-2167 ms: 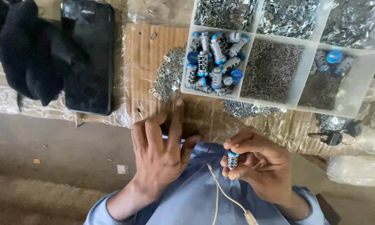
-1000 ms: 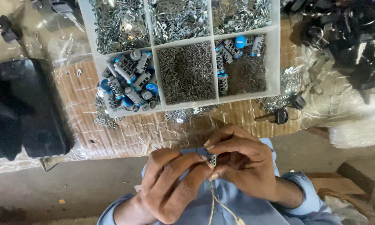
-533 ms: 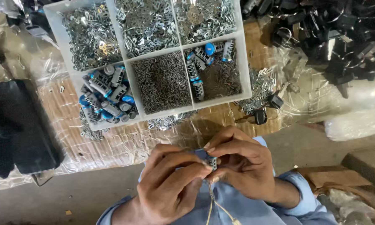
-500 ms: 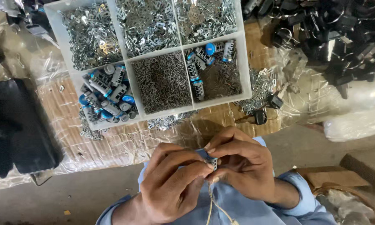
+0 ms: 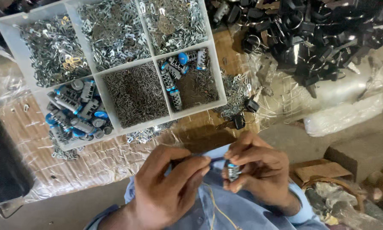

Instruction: The person assembles lock cylinders by hand at a workbench. They pick small metal pins and springs from a compartment tray, insert the parts into a lock body held in their hands, and place finished cylinders onto the table among a large pile of padlocks and keys.

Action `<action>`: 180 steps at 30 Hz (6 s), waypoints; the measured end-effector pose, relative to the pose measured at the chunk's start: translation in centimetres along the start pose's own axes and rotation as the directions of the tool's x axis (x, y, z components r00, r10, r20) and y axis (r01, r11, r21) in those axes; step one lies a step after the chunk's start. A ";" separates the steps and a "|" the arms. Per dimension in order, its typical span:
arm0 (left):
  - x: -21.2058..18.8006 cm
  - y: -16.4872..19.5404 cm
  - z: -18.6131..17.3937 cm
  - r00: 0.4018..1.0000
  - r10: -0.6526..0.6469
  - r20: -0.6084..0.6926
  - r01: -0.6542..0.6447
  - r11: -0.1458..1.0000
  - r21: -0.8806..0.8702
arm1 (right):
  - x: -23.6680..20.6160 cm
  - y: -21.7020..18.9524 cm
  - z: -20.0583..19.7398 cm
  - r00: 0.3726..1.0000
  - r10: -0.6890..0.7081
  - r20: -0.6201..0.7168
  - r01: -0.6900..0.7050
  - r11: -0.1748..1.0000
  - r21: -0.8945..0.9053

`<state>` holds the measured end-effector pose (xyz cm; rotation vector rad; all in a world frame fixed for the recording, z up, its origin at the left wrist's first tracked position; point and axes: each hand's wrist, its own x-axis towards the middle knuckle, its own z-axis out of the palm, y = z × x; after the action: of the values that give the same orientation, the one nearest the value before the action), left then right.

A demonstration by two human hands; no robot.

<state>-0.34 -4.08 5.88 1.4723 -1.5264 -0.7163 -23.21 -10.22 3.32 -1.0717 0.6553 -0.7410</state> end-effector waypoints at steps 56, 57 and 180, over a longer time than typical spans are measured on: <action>-4.6 -1.0 -4.1 0.983 0.140 -0.120 -0.126 0.985 0.120 | 3.0 2.9 5.2 0.974 0.143 0.174 -0.154 0.987 0.051; -4.3 -1.1 -4.4 0.977 0.208 -0.055 -0.193 0.961 0.196 | 2.9 2.7 5.1 0.976 0.144 0.162 -0.148 0.989 0.010; 7.5 -1.8 -7.2 0.975 0.011 -0.221 0.061 0.946 0.317 | 17.6 -4.2 4.8 0.977 0.076 0.201 -0.058 0.994 -0.090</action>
<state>7.42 -10.49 9.00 1.7521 -1.5023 -0.3106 -9.91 -22.94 6.87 -1.1790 0.5472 -0.5404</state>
